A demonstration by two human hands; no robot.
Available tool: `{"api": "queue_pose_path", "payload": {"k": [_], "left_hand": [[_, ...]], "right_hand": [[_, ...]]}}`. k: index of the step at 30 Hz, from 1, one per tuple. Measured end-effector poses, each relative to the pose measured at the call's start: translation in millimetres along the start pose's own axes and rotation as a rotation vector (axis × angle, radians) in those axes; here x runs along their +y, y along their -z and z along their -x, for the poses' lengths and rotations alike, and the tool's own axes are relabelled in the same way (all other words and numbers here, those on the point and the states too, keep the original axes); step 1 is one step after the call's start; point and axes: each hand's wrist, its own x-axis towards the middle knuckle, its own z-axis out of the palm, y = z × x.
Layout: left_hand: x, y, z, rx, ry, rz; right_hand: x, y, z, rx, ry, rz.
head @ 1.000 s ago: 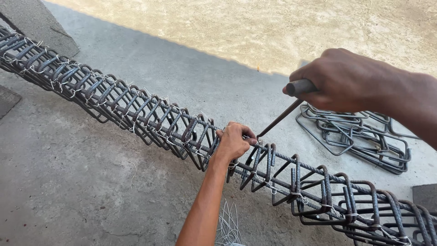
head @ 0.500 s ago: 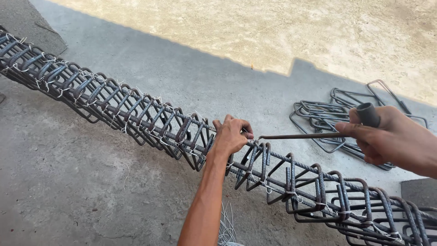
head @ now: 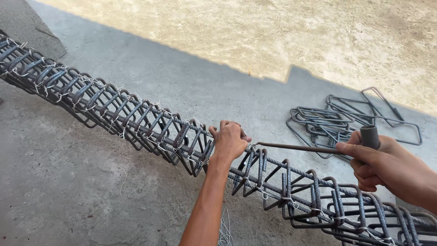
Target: Tying metal stirrups to longitudinal rebar rods using wire and a twisting tool to assemble a reinforcement cage.
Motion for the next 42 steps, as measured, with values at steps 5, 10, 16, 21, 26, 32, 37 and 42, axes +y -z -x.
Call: {"api": "queue_pose_path", "payload": {"k": [5,10,16,21,26,32,37,42], "left_hand": [[24,-13,19,-0.042,0.046,-0.093],[41,-16,38,-0.133,0.055,-0.064],[35,-50,46,0.134,0.044,-0.129],[13,-80,41,0.423,-0.088,-0.132],[20,-78,40,0.454,-0.112,-0.264],[10,-104,24,0.719,-0.148,-0.441],[9,-110,24,0.694,-0.166,-0.420],[13,-102,25,0.603,-0.144,-0.347]], "right_hand": [[-25,-17,21,-0.010,0.066,0.340],[-50,-27,34,0.016,0.075,0.478],[-71,-20,7,-0.122,0.140,0.191],[-109,-30,17,-0.329,0.163,0.278],[-125,-49,14,-0.346,0.205,0.104],[-132,-57,-5,-0.379,0.228,-0.009],[-147,-60,12,-0.272,0.285,0.178],[-139,-55,12,0.111,0.807,0.922]]}}
